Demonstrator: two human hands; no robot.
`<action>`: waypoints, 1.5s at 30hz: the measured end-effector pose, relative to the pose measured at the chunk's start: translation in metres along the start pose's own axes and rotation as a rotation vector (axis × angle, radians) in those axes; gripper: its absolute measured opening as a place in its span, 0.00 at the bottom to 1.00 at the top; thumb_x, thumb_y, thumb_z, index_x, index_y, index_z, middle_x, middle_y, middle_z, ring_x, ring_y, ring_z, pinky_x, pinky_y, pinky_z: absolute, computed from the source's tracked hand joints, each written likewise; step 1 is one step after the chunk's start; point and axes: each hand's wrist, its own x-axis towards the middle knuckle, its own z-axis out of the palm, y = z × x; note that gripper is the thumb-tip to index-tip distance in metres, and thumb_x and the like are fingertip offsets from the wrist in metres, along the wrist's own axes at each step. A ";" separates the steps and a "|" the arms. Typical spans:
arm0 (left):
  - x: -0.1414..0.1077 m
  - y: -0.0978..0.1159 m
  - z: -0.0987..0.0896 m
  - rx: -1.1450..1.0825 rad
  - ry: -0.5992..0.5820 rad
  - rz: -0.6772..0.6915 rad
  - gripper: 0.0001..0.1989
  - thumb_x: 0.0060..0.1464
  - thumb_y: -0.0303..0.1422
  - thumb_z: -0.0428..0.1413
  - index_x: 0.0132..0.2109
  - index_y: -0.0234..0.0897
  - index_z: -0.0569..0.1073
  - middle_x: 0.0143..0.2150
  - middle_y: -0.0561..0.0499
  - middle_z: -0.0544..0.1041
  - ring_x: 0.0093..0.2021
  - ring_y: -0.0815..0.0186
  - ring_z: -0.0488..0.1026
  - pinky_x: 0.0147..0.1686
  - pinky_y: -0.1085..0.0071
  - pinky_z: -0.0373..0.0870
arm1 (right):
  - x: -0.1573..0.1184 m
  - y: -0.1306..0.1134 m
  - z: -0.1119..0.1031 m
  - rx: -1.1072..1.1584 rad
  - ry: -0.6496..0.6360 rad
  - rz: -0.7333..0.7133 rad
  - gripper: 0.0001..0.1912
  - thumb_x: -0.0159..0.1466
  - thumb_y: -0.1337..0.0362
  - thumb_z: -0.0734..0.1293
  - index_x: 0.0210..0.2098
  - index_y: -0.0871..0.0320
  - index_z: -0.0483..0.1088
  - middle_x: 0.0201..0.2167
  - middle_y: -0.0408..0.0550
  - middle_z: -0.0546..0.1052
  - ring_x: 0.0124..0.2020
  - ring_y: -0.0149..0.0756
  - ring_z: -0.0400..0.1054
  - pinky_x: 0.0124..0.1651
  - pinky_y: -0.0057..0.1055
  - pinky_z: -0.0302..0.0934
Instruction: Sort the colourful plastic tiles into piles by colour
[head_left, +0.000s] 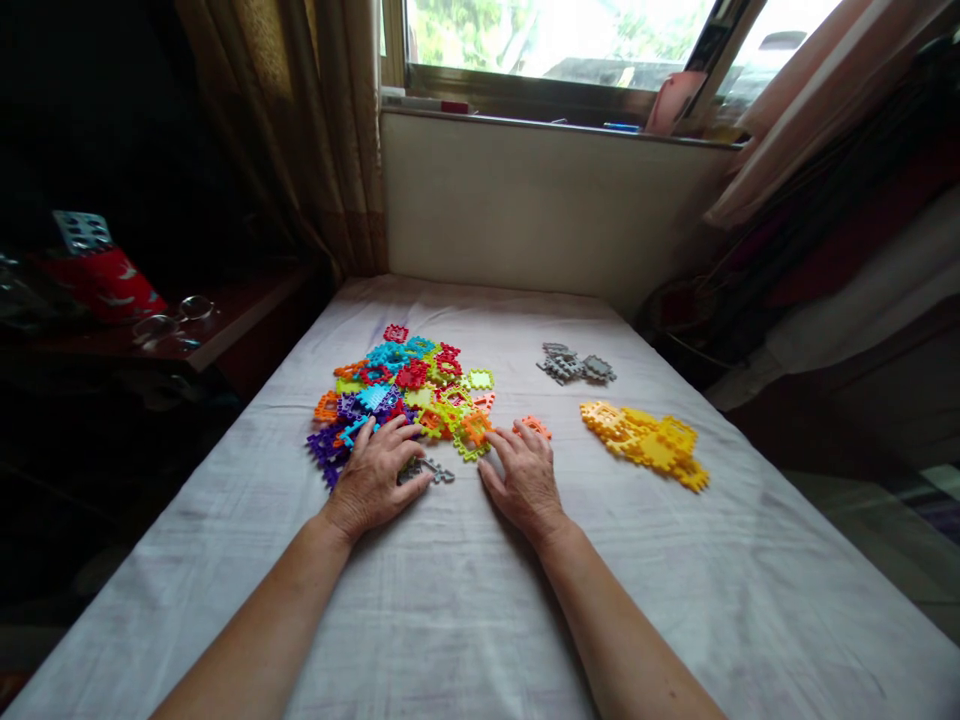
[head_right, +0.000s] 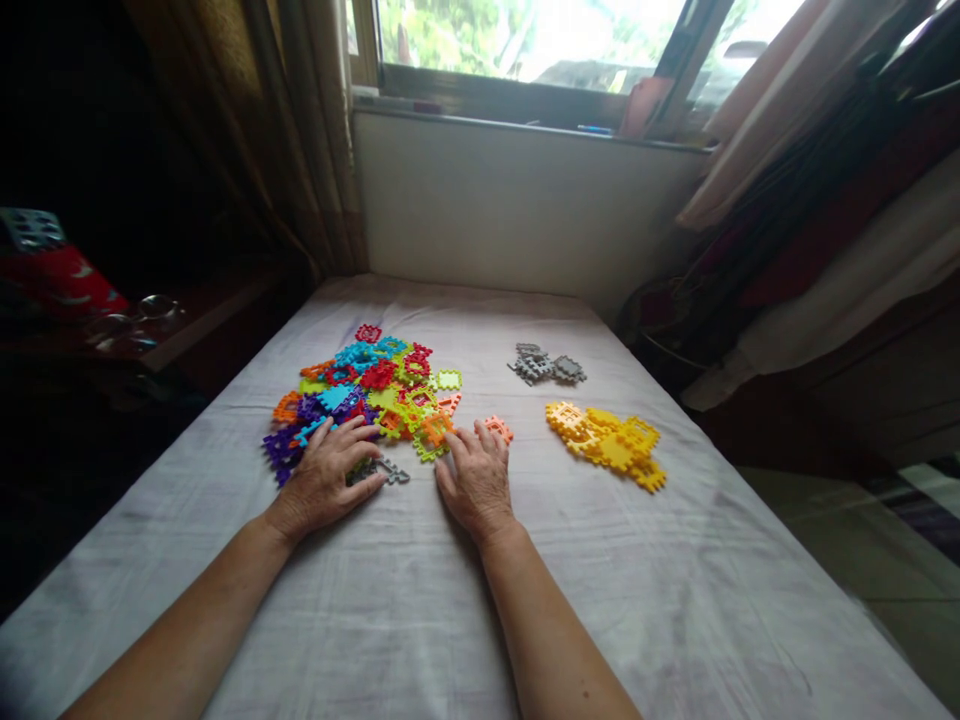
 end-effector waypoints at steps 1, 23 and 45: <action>0.000 0.000 0.000 0.006 0.004 -0.002 0.14 0.57 0.42 0.57 0.48 0.43 0.74 0.62 0.45 0.71 0.66 0.52 0.63 0.67 0.41 0.44 | 0.000 -0.001 -0.001 0.017 -0.018 -0.015 0.19 0.63 0.62 0.66 0.53 0.54 0.73 0.54 0.52 0.76 0.63 0.53 0.57 0.64 0.54 0.47; -0.001 0.003 0.003 0.092 -0.003 0.060 0.16 0.59 0.41 0.55 0.53 0.46 0.76 0.64 0.44 0.69 0.67 0.48 0.60 0.66 0.35 0.39 | -0.002 -0.019 0.004 0.003 -0.106 -0.033 0.24 0.64 0.57 0.66 0.59 0.53 0.68 0.60 0.55 0.70 0.65 0.56 0.55 0.64 0.55 0.49; -0.001 0.000 0.006 0.096 0.045 0.051 0.30 0.59 0.33 0.50 0.68 0.48 0.60 0.68 0.45 0.65 0.68 0.51 0.59 0.68 0.39 0.39 | -0.001 -0.022 -0.009 0.147 -0.161 -0.180 0.17 0.64 0.63 0.67 0.52 0.48 0.73 0.58 0.46 0.74 0.64 0.49 0.59 0.63 0.51 0.53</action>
